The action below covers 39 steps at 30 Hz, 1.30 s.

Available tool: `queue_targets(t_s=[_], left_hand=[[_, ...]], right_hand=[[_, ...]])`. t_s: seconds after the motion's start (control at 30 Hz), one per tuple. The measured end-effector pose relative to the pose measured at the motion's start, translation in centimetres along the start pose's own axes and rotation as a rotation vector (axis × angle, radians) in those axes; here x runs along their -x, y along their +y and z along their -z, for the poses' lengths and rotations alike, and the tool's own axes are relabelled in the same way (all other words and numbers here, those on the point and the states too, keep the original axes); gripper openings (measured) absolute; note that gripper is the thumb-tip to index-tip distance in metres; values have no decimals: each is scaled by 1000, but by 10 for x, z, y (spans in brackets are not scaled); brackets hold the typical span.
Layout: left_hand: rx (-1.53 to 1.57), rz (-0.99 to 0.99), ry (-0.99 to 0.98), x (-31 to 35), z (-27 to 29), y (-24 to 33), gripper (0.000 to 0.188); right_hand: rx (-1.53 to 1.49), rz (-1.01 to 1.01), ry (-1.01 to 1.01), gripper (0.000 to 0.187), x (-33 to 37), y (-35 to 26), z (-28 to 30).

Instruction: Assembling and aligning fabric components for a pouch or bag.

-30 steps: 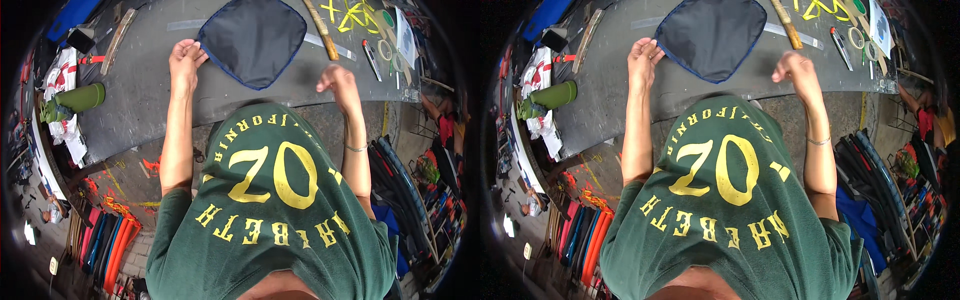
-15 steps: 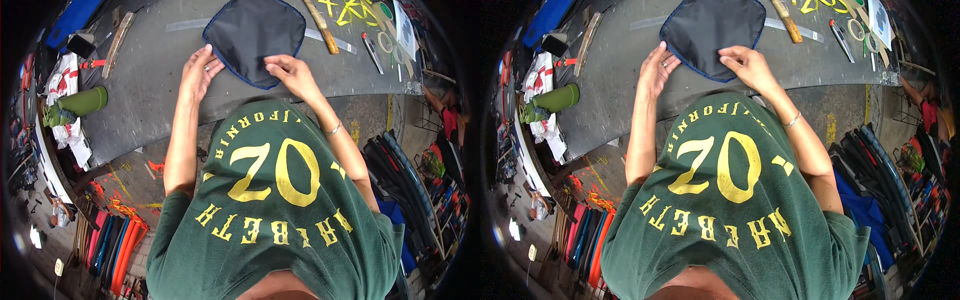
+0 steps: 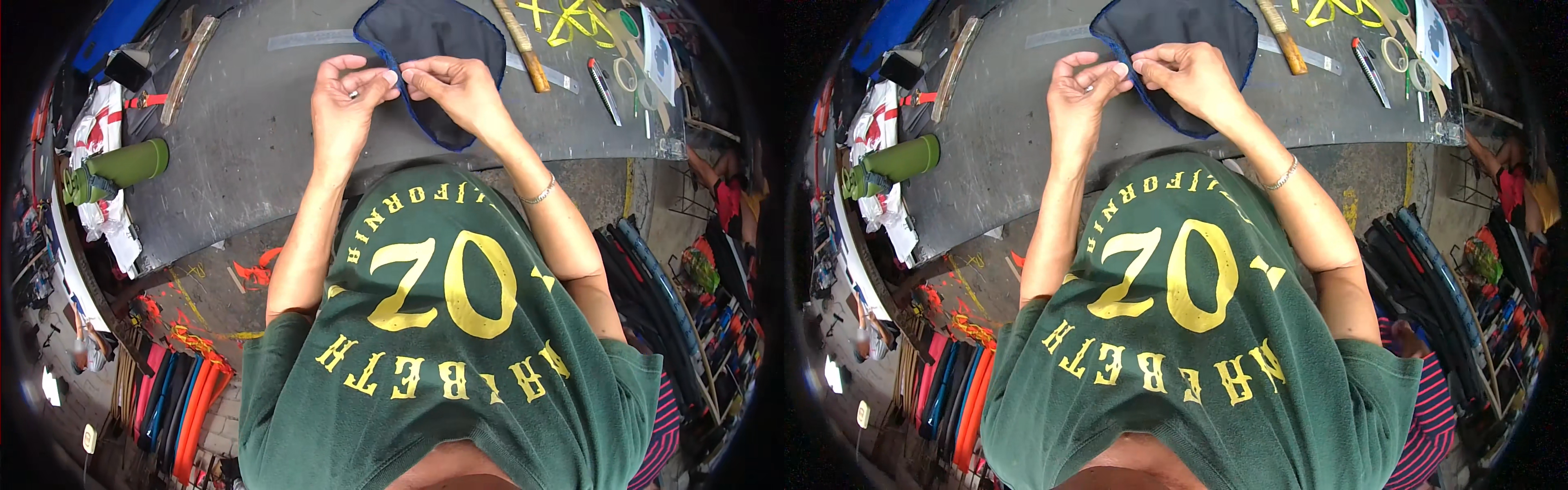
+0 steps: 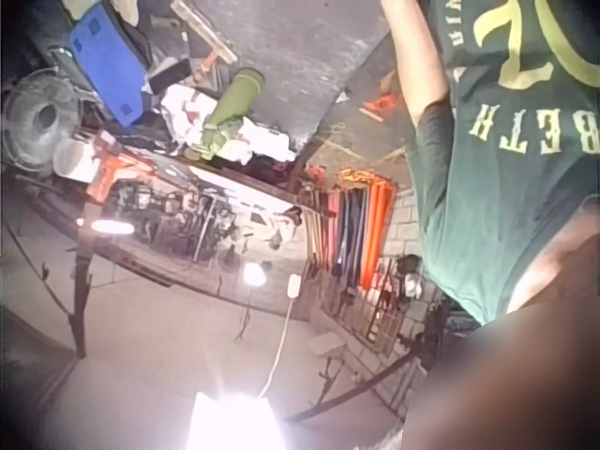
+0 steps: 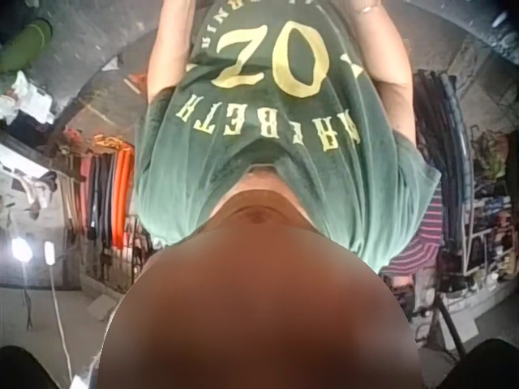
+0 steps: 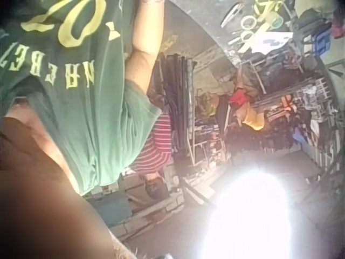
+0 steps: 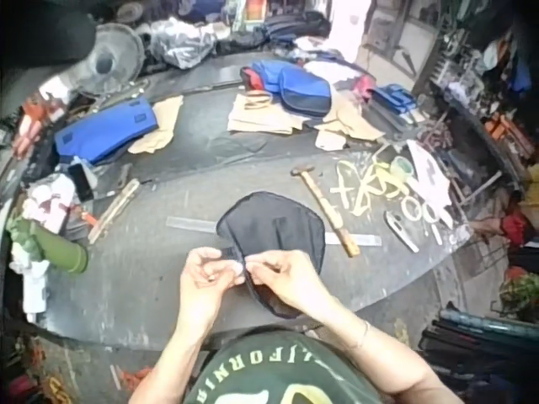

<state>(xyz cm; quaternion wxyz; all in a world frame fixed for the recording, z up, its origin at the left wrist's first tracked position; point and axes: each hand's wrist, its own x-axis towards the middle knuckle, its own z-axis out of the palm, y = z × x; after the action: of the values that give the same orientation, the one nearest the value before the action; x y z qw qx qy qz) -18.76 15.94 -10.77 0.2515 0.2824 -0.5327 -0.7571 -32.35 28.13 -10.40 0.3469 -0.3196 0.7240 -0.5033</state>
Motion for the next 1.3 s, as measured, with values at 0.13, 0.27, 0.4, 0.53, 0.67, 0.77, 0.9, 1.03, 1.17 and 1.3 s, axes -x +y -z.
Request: queue_targets(t_s=[0.13,0.27,0.4,0.53,0.67,0.77,0.9,1.03,1.17,1.3], left_hand=[[-7,-39,-52,-1,-12,21,39],[-42,-49,-77,-1,-18,28,36],[-44,-86,-117,0,-23,24,35],[-234,-155,-106,6,-34,27,33],[-24,-67,-147,3,-31,26,34],[-37,-26,-169,2,-29,30,36],[-17,-49,-165,4,-32,29,36],[-114,-76,-164,7,-37,28,36],[-32,-62,-160,8,-34,27,35],[9,-56,-110,3,-32,28,36]], right_hand=[[13,57,-7,28,5,-20,16],[-36,68,-11,28,10,-32,25],[138,70,-24,25,13,-46,32],[356,43,-3,25,19,-60,34],[-26,-36,-24,25,16,-28,38],[-294,-20,-103,24,20,-25,43],[-157,-18,-105,23,19,-35,47],[131,-36,-37,23,21,-34,41],[107,-58,-39,22,23,-33,36],[-336,-20,83,22,33,-27,27]])
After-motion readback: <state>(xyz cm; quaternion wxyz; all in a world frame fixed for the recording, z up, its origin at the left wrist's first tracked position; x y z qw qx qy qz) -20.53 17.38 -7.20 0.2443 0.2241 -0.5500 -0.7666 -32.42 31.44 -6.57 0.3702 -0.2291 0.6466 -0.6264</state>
